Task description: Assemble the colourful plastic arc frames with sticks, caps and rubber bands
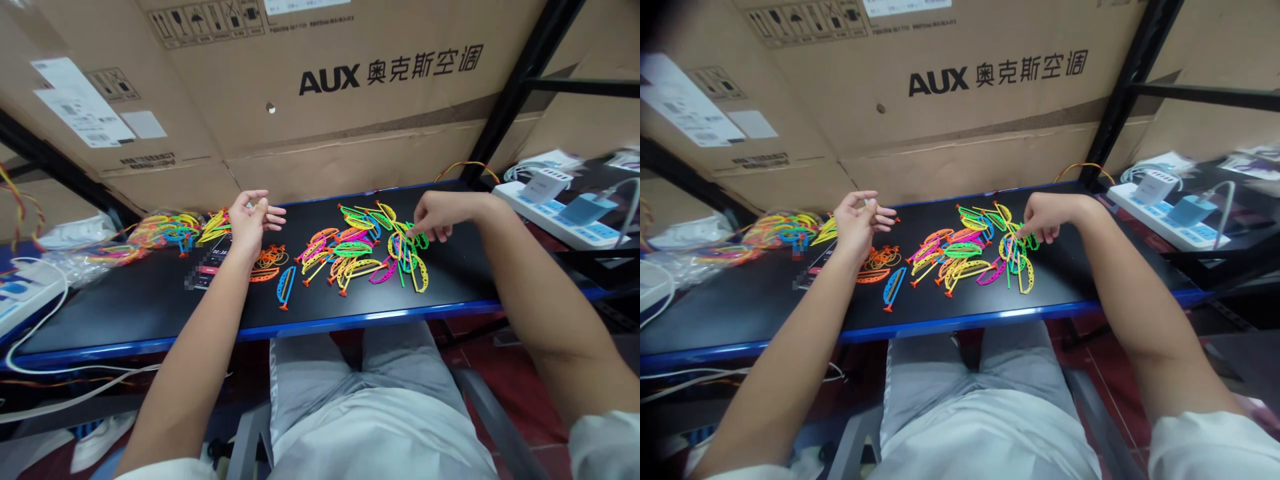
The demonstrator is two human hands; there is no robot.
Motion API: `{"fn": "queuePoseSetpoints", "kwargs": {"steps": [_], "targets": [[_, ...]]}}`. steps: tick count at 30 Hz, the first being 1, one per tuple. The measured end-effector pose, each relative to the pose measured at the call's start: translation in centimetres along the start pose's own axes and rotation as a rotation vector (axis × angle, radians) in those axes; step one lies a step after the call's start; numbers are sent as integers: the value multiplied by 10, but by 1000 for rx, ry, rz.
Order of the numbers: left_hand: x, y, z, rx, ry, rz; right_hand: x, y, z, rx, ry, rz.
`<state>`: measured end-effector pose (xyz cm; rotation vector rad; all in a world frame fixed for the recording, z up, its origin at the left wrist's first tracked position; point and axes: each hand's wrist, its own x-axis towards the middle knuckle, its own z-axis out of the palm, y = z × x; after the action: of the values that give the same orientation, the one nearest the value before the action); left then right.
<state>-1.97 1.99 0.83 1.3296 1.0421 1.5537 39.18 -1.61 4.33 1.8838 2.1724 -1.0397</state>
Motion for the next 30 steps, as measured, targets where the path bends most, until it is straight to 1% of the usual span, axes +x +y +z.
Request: {"fn": "queuePoseSetpoints", "kwargs": {"steps": [2, 4, 7, 10, 12, 15, 20, 23, 27, 30], "targets": [[0, 0, 1, -3, -2, -16, -9, -4, 5, 3, -121, -6], [-1, 1, 1, -9, 0, -23, -15, -12, 14, -14, -179, -11], [-1, 1, 1, -2, -4, -14, -16, -25, 26, -65, -182, 19], [-1, 0, 1, 14, -33, 6, -14, -32, 32, -105, -169, 68], [-1, 0, 1, 17, -51, 8, -13, -34, 33, -117, -164, 80], [-2, 0, 1, 12, -46, -13, -11, -29, 32, -116, -143, 62], [-1, -1, 1, 3, -21, -23, -7, -19, 30, -98, -70, -21], [-1, -1, 0, 9, -28, -26, -5, -16, 27, -158, -8, -61], [-1, -2, 0, 33, -20, -34, -7, -11, 19, -252, 156, -136], [0, -2, 0, 34, 20, -23, -6, -7, 12, -225, 303, -206]]}}
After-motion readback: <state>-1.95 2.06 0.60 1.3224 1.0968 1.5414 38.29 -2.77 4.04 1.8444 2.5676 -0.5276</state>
